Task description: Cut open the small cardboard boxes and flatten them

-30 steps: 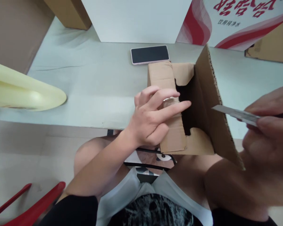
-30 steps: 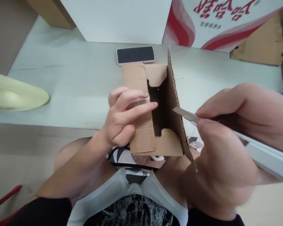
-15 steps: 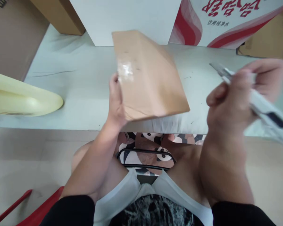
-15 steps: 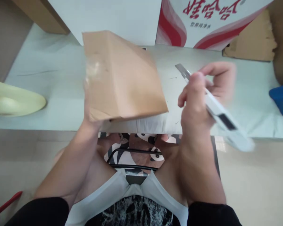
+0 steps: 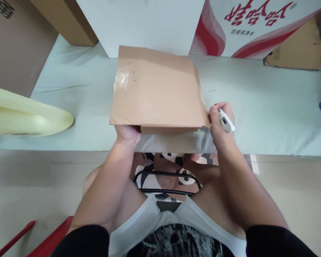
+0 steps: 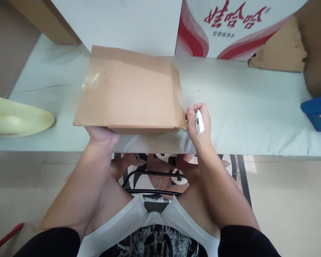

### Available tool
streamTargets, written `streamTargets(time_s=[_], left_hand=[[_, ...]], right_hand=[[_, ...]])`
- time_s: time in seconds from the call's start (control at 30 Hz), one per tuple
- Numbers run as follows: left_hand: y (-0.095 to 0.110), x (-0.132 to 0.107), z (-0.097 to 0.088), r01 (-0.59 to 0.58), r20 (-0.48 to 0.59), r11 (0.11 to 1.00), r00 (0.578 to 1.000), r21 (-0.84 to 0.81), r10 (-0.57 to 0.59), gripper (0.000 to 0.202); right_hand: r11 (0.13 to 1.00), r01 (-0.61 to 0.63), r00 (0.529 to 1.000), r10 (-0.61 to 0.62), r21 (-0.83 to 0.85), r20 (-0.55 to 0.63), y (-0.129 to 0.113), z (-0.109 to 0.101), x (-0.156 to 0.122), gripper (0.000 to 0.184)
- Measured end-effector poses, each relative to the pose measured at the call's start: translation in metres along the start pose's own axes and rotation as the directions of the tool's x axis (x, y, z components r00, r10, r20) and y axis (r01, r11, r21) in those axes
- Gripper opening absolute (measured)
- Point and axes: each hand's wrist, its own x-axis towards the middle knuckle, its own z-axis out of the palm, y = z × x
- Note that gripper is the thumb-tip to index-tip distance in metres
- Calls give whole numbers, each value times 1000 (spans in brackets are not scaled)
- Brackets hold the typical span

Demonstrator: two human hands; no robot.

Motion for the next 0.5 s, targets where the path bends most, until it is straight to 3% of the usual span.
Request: streamTargets(time_s=[0.1,0.17,0.3,0.43,0.5], left_hand=[[6,3,5,-41,-18,997,999,68,43,55],[4,6,2,-52,2,995,999,87,52,51],[-5,9,-8,-24,43,995,999,93,20,47],[-4,6,-7,-74,53,989,996,124,68,49],[1,5,-5,-86,164,980,985,179,56,56]], right_hand=[[982,80,982,-107,174,156,5,2,-4,53],[937,144,944,-227,319,239,5,5,-5,60],[905,207,880,-338,373,333,3,12,-7,77],[901,210,932,-302,379,202,-1,13,-7,71],[905,168,966,-230,392,116,-3,13,-7,67]])
